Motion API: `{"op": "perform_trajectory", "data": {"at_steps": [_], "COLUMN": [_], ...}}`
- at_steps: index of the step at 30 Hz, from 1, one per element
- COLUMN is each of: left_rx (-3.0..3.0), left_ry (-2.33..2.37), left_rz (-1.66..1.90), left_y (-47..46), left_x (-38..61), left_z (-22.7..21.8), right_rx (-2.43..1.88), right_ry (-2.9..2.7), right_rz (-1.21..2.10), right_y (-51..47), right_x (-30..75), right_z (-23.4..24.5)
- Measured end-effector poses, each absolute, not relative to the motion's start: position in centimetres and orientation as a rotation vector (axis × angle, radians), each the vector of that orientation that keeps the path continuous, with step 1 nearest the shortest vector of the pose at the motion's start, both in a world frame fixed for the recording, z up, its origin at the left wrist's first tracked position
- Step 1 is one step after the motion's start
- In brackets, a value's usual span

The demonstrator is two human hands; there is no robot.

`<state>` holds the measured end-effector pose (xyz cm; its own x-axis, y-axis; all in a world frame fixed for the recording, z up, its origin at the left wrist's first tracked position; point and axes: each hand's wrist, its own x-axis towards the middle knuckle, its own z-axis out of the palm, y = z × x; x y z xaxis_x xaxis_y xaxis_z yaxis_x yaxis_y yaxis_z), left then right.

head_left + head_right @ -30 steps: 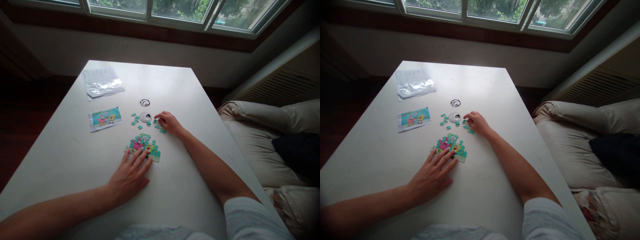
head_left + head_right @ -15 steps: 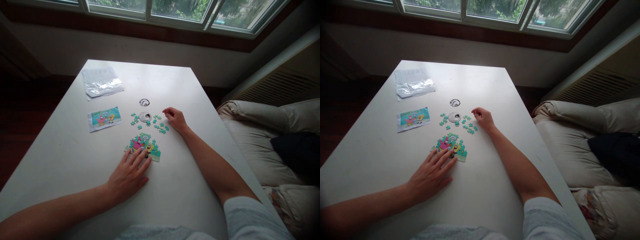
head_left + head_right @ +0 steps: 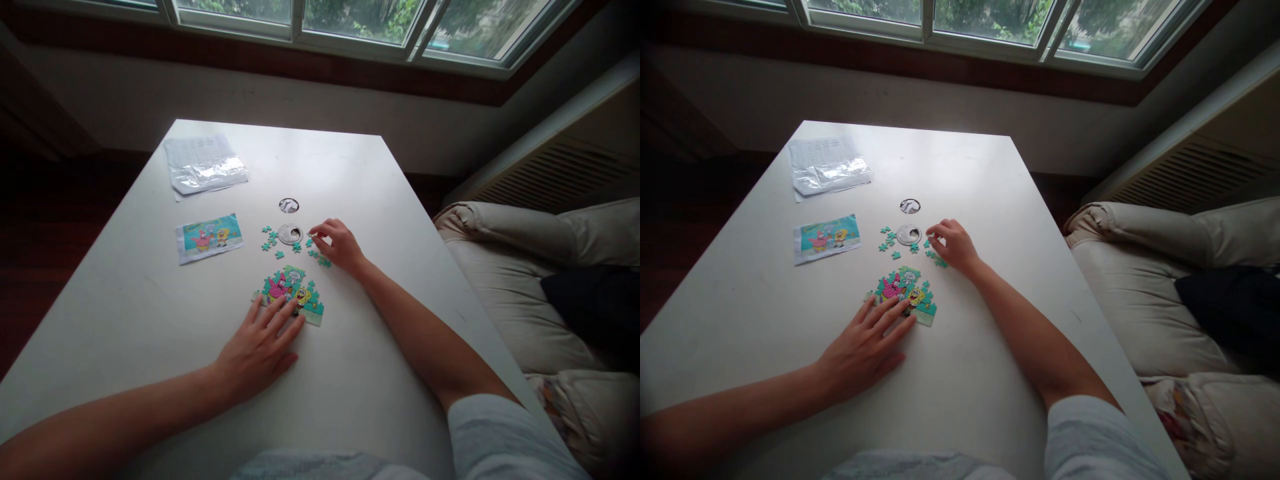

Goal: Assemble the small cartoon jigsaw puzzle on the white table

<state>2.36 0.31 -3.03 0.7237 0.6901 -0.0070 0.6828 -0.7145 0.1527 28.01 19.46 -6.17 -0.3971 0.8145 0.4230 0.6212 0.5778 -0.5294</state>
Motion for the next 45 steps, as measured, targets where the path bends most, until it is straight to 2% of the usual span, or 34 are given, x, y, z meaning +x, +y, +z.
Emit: {"op": "perform_trajectory", "data": {"at_steps": [8,22,31,34,40,45], "left_rx": [2.785,2.754,2.807,2.816,2.805,2.8], "left_ry": [0.944,0.622,0.952,1.04,1.193,1.174], "left_rz": [0.137,0.218,0.175,0.154,0.134,0.155], "left_y": [0.9,3.2,1.8,1.4,1.0,1.2], "left_x": [2.5,2.1,2.2,2.3,2.3,2.2], "left_z": [-3.5,-3.4,-3.6,-3.5,-3.2,-3.3], "right_rx": [-1.133,-1.175,-1.199,-1.134,-0.971,-0.941], "right_ry": [-2.444,-2.421,-2.409,-2.332,-2.202,-2.309], "right_rz": [0.232,0.404,0.359,0.48,0.992,1.159], "right_y": [18.7,18.2,18.2,18.1,16.6,15.2], "right_x": [25.8,25.1,25.3,25.2,24.5,23.7], "right_z": [-6.5,-5.6,-5.5,-5.1,-3.9,-3.1]}}
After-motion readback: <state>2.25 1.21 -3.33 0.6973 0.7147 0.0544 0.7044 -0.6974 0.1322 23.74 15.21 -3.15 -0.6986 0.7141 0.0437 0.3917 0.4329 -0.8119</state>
